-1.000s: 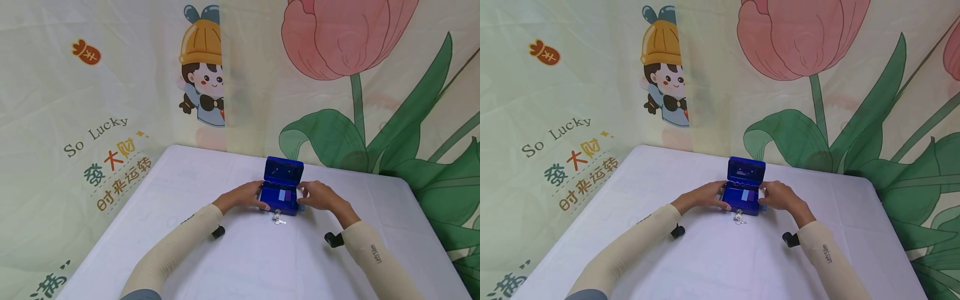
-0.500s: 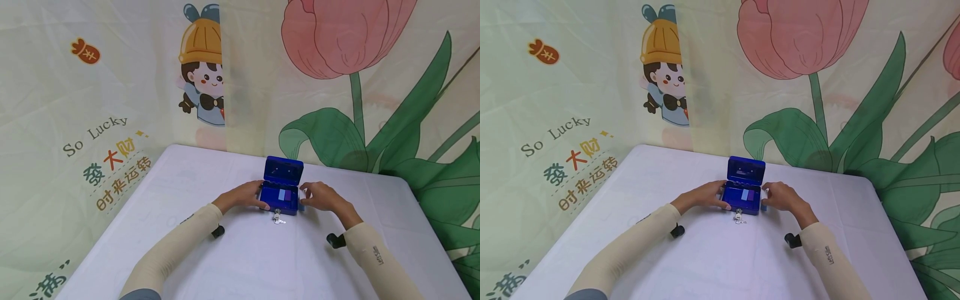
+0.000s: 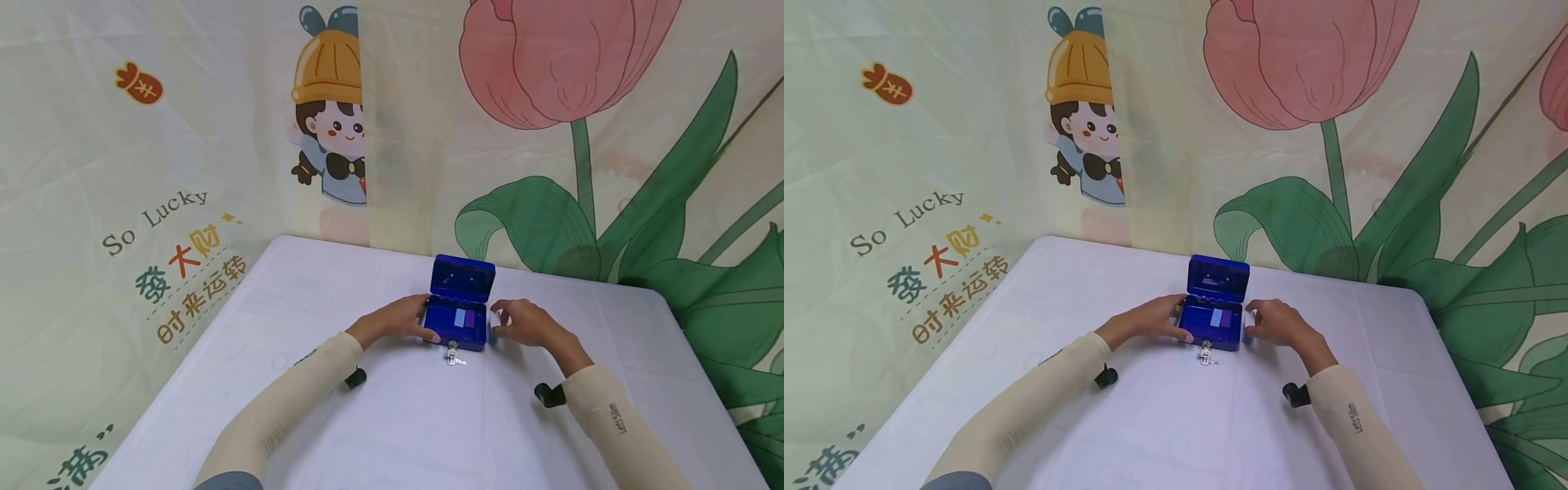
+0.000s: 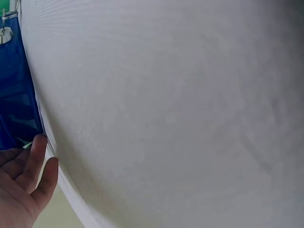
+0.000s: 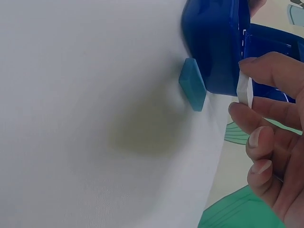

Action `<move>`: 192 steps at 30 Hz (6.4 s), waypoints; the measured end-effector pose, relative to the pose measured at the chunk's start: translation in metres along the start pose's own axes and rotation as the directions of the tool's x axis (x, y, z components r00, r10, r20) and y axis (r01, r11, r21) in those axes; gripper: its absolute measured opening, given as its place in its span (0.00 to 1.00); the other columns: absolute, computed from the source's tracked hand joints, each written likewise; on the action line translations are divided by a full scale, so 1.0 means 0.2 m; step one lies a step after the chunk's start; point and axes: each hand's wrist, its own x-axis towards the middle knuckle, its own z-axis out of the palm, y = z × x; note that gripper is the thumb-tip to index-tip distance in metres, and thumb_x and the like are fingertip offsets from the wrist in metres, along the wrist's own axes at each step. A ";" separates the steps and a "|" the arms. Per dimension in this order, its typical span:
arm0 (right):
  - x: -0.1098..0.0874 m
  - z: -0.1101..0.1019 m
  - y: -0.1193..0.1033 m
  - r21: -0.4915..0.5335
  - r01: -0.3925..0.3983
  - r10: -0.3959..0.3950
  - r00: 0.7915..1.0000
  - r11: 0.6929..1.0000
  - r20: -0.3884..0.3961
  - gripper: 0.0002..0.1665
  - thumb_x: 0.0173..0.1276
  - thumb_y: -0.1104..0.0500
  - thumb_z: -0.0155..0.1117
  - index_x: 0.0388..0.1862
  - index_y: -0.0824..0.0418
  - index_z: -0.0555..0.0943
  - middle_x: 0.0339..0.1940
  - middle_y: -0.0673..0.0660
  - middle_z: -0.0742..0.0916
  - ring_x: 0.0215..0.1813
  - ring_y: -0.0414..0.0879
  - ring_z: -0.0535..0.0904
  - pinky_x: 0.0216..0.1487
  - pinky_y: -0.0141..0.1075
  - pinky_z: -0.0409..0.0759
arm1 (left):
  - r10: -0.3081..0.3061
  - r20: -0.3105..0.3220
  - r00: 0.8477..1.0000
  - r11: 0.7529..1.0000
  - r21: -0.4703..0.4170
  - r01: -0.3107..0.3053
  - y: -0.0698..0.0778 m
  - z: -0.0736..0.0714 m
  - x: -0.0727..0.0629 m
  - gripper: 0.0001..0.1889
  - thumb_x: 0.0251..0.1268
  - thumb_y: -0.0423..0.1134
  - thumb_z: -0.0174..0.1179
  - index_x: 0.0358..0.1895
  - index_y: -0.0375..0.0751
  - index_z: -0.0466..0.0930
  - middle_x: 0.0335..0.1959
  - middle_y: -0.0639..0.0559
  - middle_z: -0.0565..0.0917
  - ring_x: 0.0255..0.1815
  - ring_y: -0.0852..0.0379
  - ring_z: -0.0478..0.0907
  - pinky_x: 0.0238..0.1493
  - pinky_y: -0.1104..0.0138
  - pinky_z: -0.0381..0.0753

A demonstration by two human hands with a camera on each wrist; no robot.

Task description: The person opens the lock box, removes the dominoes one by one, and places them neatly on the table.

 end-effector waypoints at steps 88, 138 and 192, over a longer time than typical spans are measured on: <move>-0.01 0.11 0.15 -0.019 -0.047 0.048 0.998 0.999 0.030 0.28 0.62 0.54 0.76 0.59 0.63 0.80 0.37 0.55 0.86 0.37 0.47 0.78 0.46 0.43 0.84 | 0.012 -0.004 1.000 1.000 -0.001 -0.012 0.00 0.00 0.00 0.55 0.53 0.61 0.73 0.80 0.45 0.55 0.74 0.47 0.70 0.74 0.49 0.67 0.75 0.51 0.65; -0.01 0.06 0.10 0.007 0.022 -0.021 0.997 1.000 -0.075 0.32 0.60 0.51 0.77 0.61 0.62 0.80 0.39 0.54 0.86 0.44 0.50 0.79 0.49 0.46 0.84 | -0.002 -0.010 1.000 1.000 0.021 0.002 0.00 0.00 0.00 0.54 0.54 0.61 0.73 0.79 0.44 0.55 0.74 0.46 0.70 0.75 0.49 0.67 0.75 0.52 0.66; 0.20 0.18 -0.26 -0.311 0.143 -0.188 0.975 0.940 -0.118 0.25 0.60 0.46 0.77 0.51 0.59 0.85 0.40 0.55 0.91 0.38 0.47 0.85 0.50 0.50 0.86 | -0.004 -0.008 1.000 0.998 0.060 0.005 -0.01 0.02 -0.01 0.54 0.55 0.64 0.70 0.79 0.43 0.55 0.75 0.46 0.69 0.75 0.49 0.67 0.75 0.53 0.65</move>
